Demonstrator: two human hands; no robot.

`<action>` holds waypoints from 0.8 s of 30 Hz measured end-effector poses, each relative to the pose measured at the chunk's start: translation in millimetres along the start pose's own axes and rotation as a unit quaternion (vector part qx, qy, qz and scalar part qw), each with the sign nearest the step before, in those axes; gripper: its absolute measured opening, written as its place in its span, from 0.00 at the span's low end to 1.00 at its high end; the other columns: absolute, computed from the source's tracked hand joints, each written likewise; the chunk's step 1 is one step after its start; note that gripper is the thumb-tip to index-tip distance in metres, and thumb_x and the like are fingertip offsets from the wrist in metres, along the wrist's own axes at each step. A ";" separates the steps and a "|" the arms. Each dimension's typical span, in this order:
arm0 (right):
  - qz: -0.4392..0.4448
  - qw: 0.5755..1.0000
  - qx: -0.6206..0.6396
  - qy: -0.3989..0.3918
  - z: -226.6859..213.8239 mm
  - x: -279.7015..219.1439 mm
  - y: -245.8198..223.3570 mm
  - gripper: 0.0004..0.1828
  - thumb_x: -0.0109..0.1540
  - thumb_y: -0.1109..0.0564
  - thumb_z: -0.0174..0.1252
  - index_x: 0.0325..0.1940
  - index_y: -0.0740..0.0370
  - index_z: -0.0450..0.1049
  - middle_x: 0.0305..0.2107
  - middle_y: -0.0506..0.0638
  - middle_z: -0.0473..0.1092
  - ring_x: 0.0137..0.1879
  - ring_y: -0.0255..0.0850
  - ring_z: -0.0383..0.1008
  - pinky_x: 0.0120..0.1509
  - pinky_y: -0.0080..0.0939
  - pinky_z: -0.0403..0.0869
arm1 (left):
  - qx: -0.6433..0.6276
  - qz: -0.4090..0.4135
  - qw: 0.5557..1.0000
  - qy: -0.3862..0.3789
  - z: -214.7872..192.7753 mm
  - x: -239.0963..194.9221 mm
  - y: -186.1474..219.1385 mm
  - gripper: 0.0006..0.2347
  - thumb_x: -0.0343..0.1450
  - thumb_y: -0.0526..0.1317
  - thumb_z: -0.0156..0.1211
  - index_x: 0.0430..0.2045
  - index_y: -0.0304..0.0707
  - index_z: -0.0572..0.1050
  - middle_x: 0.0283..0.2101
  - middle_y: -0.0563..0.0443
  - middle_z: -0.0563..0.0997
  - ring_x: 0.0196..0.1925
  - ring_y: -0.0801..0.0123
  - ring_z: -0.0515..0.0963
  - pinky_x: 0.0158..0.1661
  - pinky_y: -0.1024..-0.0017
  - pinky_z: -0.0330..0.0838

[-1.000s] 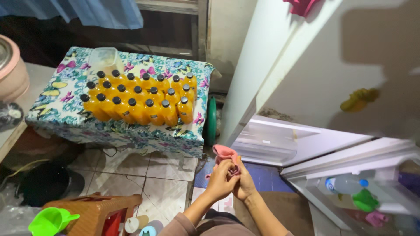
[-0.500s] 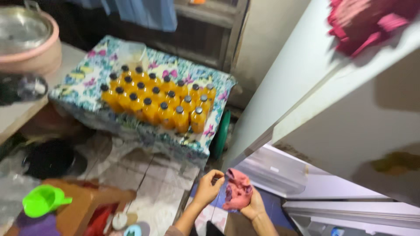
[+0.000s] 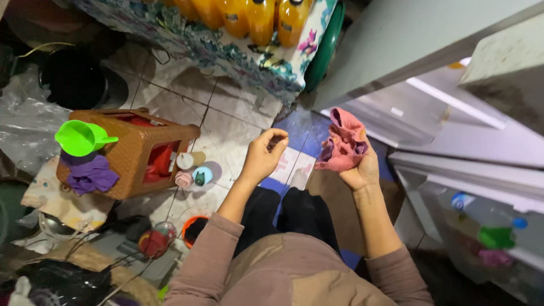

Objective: The person wipes orange juice bottles with a pink cloth and places them into a refrigerator. The person also arranges bottles on a table and opens the refrigerator door multiple times to store the bottles.

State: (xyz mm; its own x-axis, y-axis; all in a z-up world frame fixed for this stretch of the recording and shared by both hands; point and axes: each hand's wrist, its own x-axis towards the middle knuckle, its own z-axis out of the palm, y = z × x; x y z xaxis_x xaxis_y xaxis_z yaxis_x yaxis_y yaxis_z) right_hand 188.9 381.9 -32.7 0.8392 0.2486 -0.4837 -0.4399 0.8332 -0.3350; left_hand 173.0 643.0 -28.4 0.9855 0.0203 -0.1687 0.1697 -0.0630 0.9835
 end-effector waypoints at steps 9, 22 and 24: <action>-0.050 0.998 0.033 -0.004 18.2 -50.3 50.8 0.32 0.69 0.39 0.54 0.70 0.62 0.65 0.57 0.58 0.71 0.55 0.58 0.73 0.60 0.62 0.74 | 0.064 0.020 0.991 -0.112 -11.8 -6.0 19.9 0.09 0.72 0.37 0.63 0.43 0.35 0.80 0.36 0.52 0.85 0.37 0.76 0.82 0.37 0.76 0.75; -0.267 0.960 0.073 0.029 7.7 -189.6 30.0 0.31 0.69 0.39 0.57 0.68 0.63 0.66 0.59 0.60 0.70 0.62 0.55 0.71 0.68 0.64 0.71 | 0.108 0.213 0.915 -0.324 74.7 -55.9 111.8 0.13 0.73 0.39 0.62 0.50 0.36 0.78 0.53 0.43 0.83 0.50 0.59 0.83 0.48 0.67 0.77; -0.318 0.944 0.078 0.047 -9.8 -222.9 24.8 0.28 0.70 0.41 0.58 0.67 0.61 0.66 0.59 0.58 0.69 0.65 0.55 0.70 0.71 0.62 0.71 | 0.114 0.230 0.893 -0.370 98.3 -72.1 125.7 0.14 0.73 0.40 0.62 0.51 0.36 0.78 0.55 0.42 0.82 0.51 0.57 0.82 0.50 0.66 0.76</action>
State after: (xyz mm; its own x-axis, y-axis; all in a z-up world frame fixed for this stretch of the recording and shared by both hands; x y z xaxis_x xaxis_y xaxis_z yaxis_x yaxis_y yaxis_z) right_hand -12.2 342.3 58.8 0.8821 -0.3653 -0.2973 0.2019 0.8636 -0.4620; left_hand 124.2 535.5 100.9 0.6729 -0.7200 0.1698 -0.3399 -0.0971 0.9354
